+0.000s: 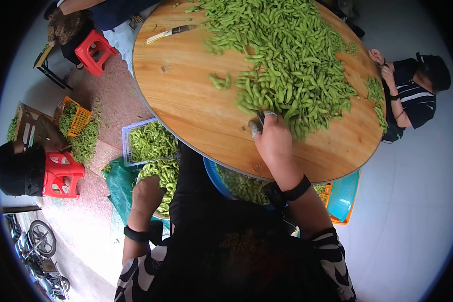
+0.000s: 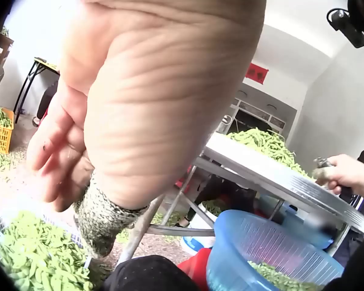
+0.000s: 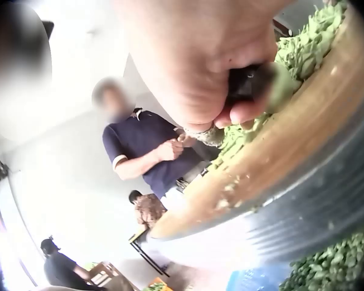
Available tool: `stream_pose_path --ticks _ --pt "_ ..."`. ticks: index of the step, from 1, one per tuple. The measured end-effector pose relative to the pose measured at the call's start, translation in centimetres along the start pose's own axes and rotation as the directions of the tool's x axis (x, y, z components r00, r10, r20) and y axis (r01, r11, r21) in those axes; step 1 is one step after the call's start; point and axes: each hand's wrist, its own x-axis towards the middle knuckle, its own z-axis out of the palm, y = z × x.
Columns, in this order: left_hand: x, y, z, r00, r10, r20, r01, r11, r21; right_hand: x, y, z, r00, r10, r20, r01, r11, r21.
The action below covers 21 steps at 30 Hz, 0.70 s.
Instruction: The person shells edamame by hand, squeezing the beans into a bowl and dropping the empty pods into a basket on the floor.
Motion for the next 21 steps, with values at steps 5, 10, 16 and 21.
stream_pose_path --ticks 5,10,16,21 --pt "2.9 9.2 -4.4 0.939 0.272 -0.212 -0.331 0.882 -0.336 -0.7 1.1 -0.1 0.997 -0.005 -0.083 0.009 0.999 0.045" --pt "6.8 16.3 -5.3 0.763 0.335 -0.553 -0.623 0.610 -0.490 -5.3 2.8 -2.7 0.972 -0.198 -0.123 0.226 0.932 0.282" --pt "8.4 17.2 -3.4 0.802 0.595 0.048 -0.215 0.364 -0.906 -7.9 3.1 -5.4 0.894 -0.383 -0.231 0.444 0.823 0.353" --pt "7.1 17.5 -2.9 0.866 0.482 0.133 0.118 0.062 -0.991 -9.0 3.5 -4.5 0.975 -0.218 0.036 0.114 0.636 0.764"
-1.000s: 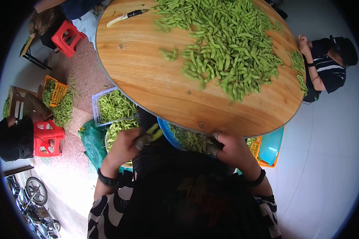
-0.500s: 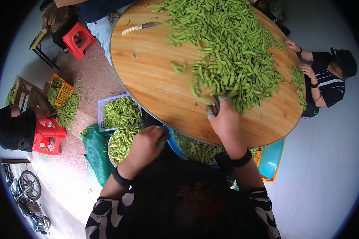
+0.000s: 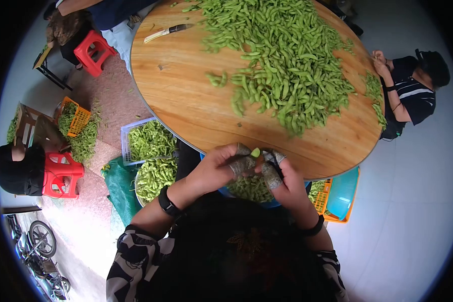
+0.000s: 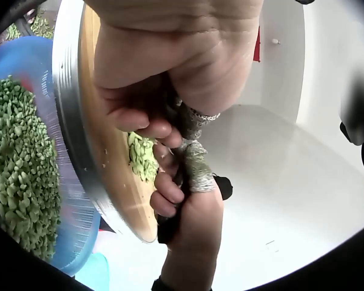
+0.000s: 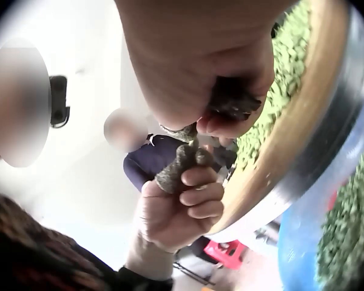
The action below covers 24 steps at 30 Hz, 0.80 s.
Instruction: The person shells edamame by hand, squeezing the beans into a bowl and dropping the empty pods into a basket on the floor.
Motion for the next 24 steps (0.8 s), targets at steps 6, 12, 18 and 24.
stream_pose_path --ticks 6,12,18,24 --pt "-0.3 -0.9 0.1 0.994 0.110 0.000 -0.110 0.993 0.032 0.2 -1.1 0.1 0.986 0.062 0.152 -0.090 0.980 0.180" --pt "-0.1 -1.0 0.1 0.998 0.037 -0.054 -0.032 0.995 0.098 0.0 -0.7 -0.2 0.972 0.149 0.182 -0.182 0.968 0.175" --pt "0.0 -0.9 0.0 0.976 0.209 -0.057 -0.182 0.936 0.302 0.4 -0.1 0.0 0.959 0.187 0.214 -0.228 0.955 0.188" --pt "0.0 -1.2 -0.5 0.927 0.375 0.001 -0.344 0.850 0.398 1.2 -0.2 -0.4 0.785 0.411 0.463 -0.616 0.593 0.518"
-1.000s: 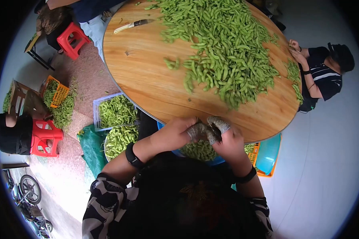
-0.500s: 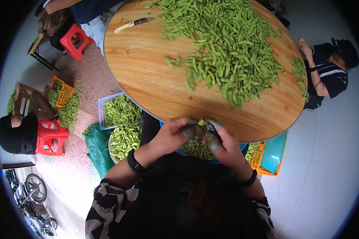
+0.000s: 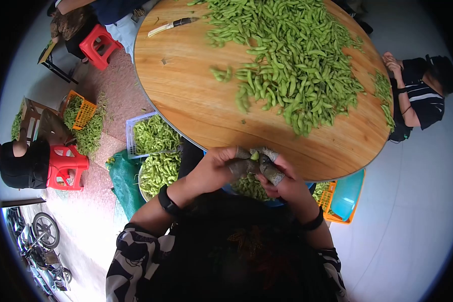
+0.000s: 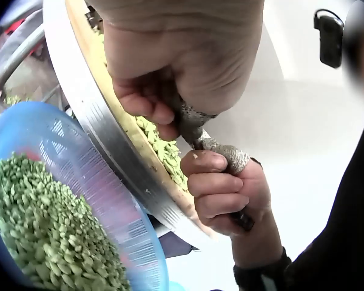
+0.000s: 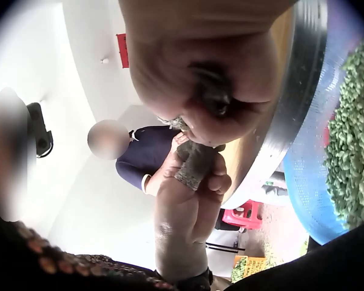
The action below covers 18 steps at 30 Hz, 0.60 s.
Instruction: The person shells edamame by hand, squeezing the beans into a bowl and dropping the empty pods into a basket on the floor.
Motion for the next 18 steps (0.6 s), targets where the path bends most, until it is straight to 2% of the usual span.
stream_pose_path --ticks 1,2,3,5,6,7,8,9,11,15,16,17,18 --pt "-0.2 -0.1 -0.5 0.967 -0.232 0.102 0.254 0.894 -0.370 0.1 0.1 -0.4 0.994 0.006 0.112 -0.020 0.992 0.127" --pt "-0.3 -0.2 -0.8 0.875 -0.394 0.281 0.476 0.597 -0.646 0.2 0.1 -0.7 0.975 -0.003 0.221 -0.053 0.967 0.250" --pt "-0.1 0.2 -0.7 0.873 -0.396 0.285 0.481 0.597 -0.642 0.2 -0.1 -0.9 0.976 -0.006 0.219 -0.051 0.965 0.256" --pt "0.4 1.2 -0.3 0.850 -0.487 0.203 0.525 0.741 -0.418 0.1 -0.8 -1.1 0.971 0.114 0.209 -0.182 0.922 0.342" --pt "0.5 1.0 -0.3 0.848 -0.488 0.208 0.528 0.740 -0.416 -0.1 -1.0 -1.0 0.972 0.113 0.206 -0.180 0.921 0.346" --pt "0.5 0.6 -0.2 0.977 -0.205 0.058 0.195 0.970 0.141 -0.3 -1.1 -0.7 0.984 0.130 0.118 -0.149 0.975 0.164" --pt "0.6 0.4 -0.2 0.984 0.140 0.110 -0.177 0.723 0.667 -0.5 -1.2 -0.4 0.991 0.130 0.029 -0.129 0.991 -0.028" --pt "0.8 0.7 -0.1 0.983 0.139 0.116 -0.181 0.723 0.667 -0.8 -1.3 -0.1 0.992 0.127 0.026 -0.127 0.992 -0.023" --pt "1.4 1.6 0.0 0.950 0.189 0.247 -0.306 0.428 0.850 -1.1 -1.6 0.4 0.996 -0.077 -0.052 0.057 0.948 -0.313" --pt "1.6 1.1 0.9 0.949 0.220 0.224 -0.298 0.407 0.863 -1.2 -0.1 -0.6 0.985 -0.164 -0.060 0.134 0.928 -0.348" --pt "1.3 0.2 0.9 0.964 0.199 0.178 -0.266 0.657 0.706 -1.4 -0.2 -0.9 0.992 -0.104 -0.065 0.083 0.959 -0.270" --pt "1.2 -0.4 0.9 0.977 0.162 0.141 -0.211 0.849 0.484 -1.6 -0.3 -1.0 0.997 -0.044 -0.065 0.031 0.981 -0.189" --pt "1.3 0.4 0.9 0.976 0.160 0.148 -0.212 0.850 0.482 -1.9 -0.5 -1.1 0.997 -0.043 -0.071 0.030 0.982 -0.184"
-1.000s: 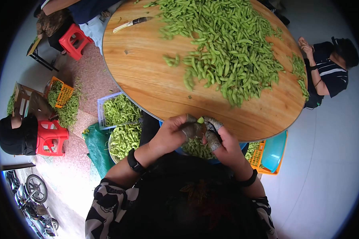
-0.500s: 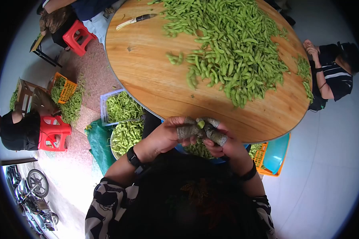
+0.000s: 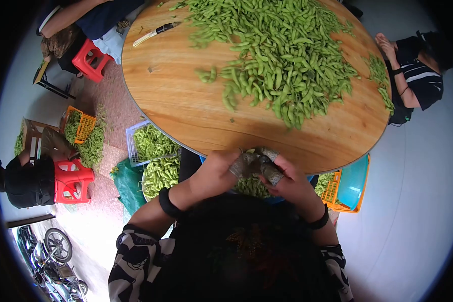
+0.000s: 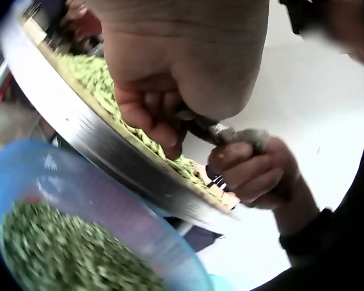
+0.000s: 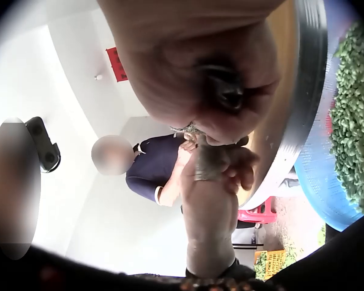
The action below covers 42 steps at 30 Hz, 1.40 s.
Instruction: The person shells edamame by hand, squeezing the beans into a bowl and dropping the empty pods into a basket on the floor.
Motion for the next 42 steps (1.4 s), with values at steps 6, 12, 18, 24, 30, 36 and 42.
stream_pose_path --ticks 6,12,18,24,30,36,42 --pt "0.0 1.4 -0.8 0.770 -0.379 0.514 0.628 0.301 -0.718 0.6 1.3 -0.9 0.986 0.062 0.153 -0.111 0.935 0.337" --pt "-0.3 1.5 0.2 0.984 -0.025 0.174 0.068 0.966 -0.250 1.6 1.9 -0.1 0.834 -0.549 -0.048 0.350 0.594 -0.724" --pt "-1.8 1.6 -0.5 0.954 -0.155 0.258 0.191 0.974 -0.124 0.5 2.2 0.7 0.865 -0.498 -0.061 0.113 0.313 -0.943" --pt "-2.6 0.5 -1.2 0.906 -0.389 0.165 0.400 0.915 -0.042 -1.7 1.0 1.2 0.838 -0.545 -0.023 0.217 0.372 -0.903" --pt "-0.1 3.7 -2.2 0.992 0.010 0.127 -0.026 0.992 0.121 0.1 1.0 2.4 0.704 -0.702 -0.111 0.384 0.507 -0.771" --pt "1.1 3.0 -1.2 0.955 0.280 -0.103 -0.298 0.904 -0.306 -1.1 0.3 1.0 0.985 -0.165 0.058 0.168 0.985 -0.042" --pt "0.0 1.3 -0.2 0.841 -0.176 0.511 0.533 0.422 -0.733 -0.4 2.3 -0.3 0.988 -0.107 0.109 0.065 0.942 0.330"
